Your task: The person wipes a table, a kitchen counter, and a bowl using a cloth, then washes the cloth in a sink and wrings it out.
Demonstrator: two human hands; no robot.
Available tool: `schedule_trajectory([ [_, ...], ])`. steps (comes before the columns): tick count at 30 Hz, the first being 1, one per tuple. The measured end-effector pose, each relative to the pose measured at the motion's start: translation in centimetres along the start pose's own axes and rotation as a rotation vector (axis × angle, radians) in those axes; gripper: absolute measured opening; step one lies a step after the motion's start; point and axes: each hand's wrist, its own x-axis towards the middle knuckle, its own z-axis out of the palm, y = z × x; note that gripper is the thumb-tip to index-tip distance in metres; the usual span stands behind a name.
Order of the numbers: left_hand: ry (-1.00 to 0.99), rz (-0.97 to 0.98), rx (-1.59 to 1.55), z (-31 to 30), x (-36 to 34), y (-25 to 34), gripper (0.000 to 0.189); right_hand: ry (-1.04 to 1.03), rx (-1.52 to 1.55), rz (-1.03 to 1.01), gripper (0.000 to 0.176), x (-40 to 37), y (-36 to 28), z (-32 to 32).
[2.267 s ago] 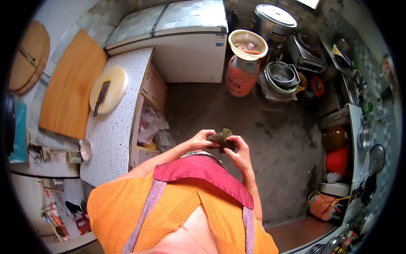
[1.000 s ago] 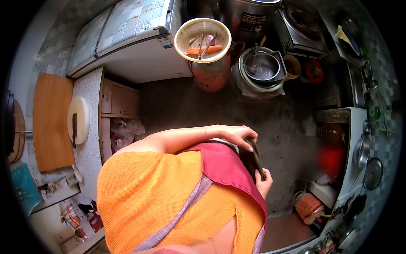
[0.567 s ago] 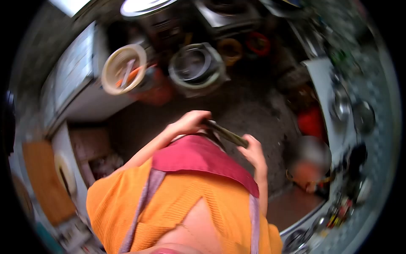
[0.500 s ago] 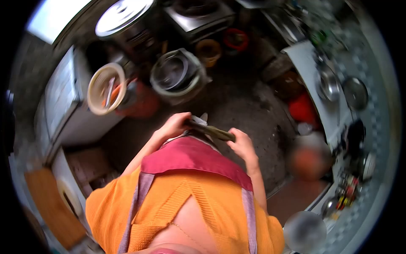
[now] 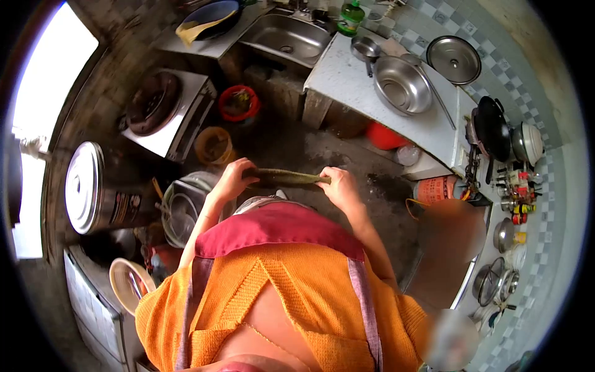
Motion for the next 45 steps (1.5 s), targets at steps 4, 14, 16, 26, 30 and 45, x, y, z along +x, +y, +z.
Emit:
schedule_trajectory([
  [4, -0.153, 0.066, 0.028, -1.2, 8.4, 0.0, 0.026, 0.063, 0.090, 0.083, 0.021, 5.0, 1.9, -2.8],
  [14, -0.025, -0.129, 0.201, -4.3, 23.5, -6.1, 0.016, -0.003, 0.270, 0.183, 0.016, 22.8, 7.6, -1.6],
  [16, 0.049, -0.177, 0.220, -6.2, 27.4, -6.7, 0.014, 0.104, 0.294, -0.028, 0.016, 28.9, 8.8, -2.5],
  [26, 0.401, -0.025, 0.215, -14.3, 49.5, -9.9, 0.021, 0.239, 0.321, -0.098, 0.018, 51.9, 6.9, -10.3],
  [30, 0.243, -0.047, 0.331, -11.5, 54.0, -19.2, 0.028, 0.053, 0.122, 0.077, 0.023, 55.2, 11.5, -4.6],
  [45, -0.202, -0.172, -0.155, -9.1, 58.1, -31.5, 0.019, 0.168, 1.544, 0.762, 0.070, 83.0, 19.5, 0.6],
])
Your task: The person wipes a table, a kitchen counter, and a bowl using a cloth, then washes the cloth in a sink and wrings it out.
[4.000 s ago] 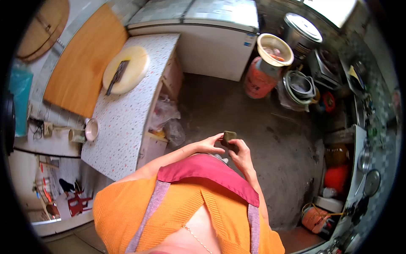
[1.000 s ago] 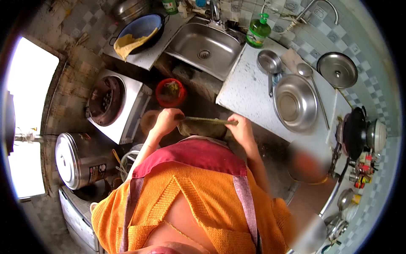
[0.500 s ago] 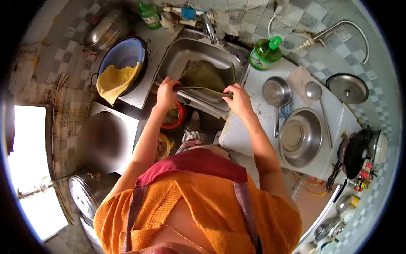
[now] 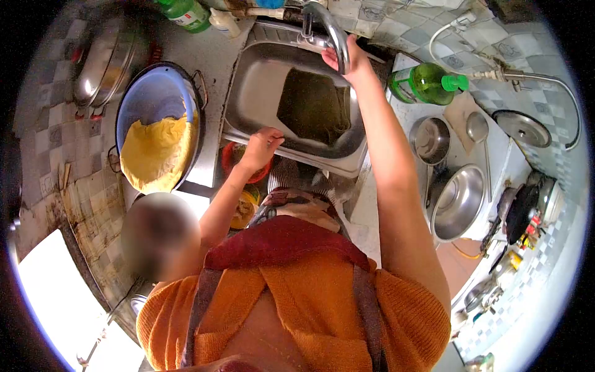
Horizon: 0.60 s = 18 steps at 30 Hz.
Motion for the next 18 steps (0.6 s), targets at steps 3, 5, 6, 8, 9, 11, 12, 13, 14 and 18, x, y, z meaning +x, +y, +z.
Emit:
schedule_trajectory([
  [3, 0.012, -0.090, -0.070, 1.0, 1.5, -0.1, 0.018, 0.063, 0.014, -0.064, 0.068, -2.2, 5.5, -6.0],
  [5, 0.012, -0.153, -0.214, 2.5, 2.1, -1.9, 0.019, 0.288, -0.432, 0.109, 0.035, -3.4, 10.2, -9.4],
  [6, -0.002, -0.179, -0.287, 2.8, 2.6, -2.1, 0.022, 0.431, -0.604, 0.196, 0.030, -3.3, 12.2, -10.1],
  [8, 0.012, -0.317, -0.354, 4.2, 3.9, -2.6, 0.022, 0.504, -1.272, 0.030, 0.055, -0.9, 16.3, -14.5],
  [9, 0.025, -0.452, -0.420, 4.8, 4.7, -3.3, 0.023, 0.617, -1.496, -0.062, 0.064, -2.5, 16.5, -12.3],
  [11, -0.059, -0.601, -0.478, 5.9, 6.1, -4.1, 0.037, 0.744, -1.421, -0.226, 0.074, -2.9, 18.5, -10.1],
  [12, -0.033, -0.801, -0.513, 6.6, 6.9, -3.4, 0.047, 0.764, -1.317, -0.147, 0.070, -2.6, 20.0, -9.0],
  [13, -0.004, -0.997, -0.543, 7.2, 7.6, -2.9, 0.056, 0.787, -1.212, -0.073, 0.065, -1.8, 21.2, -8.6],
  [14, -0.077, -1.062, -0.639, 8.1, 7.7, -3.9, 0.075, 0.681, -0.952, 0.026, 0.056, 0.9, 23.6, -10.1],
  [18, -0.030, -1.305, -1.345, 7.8, 10.4, -1.6, 0.086, 0.317, -1.086, -0.236, 0.031, -5.7, 19.0, -3.3],
])
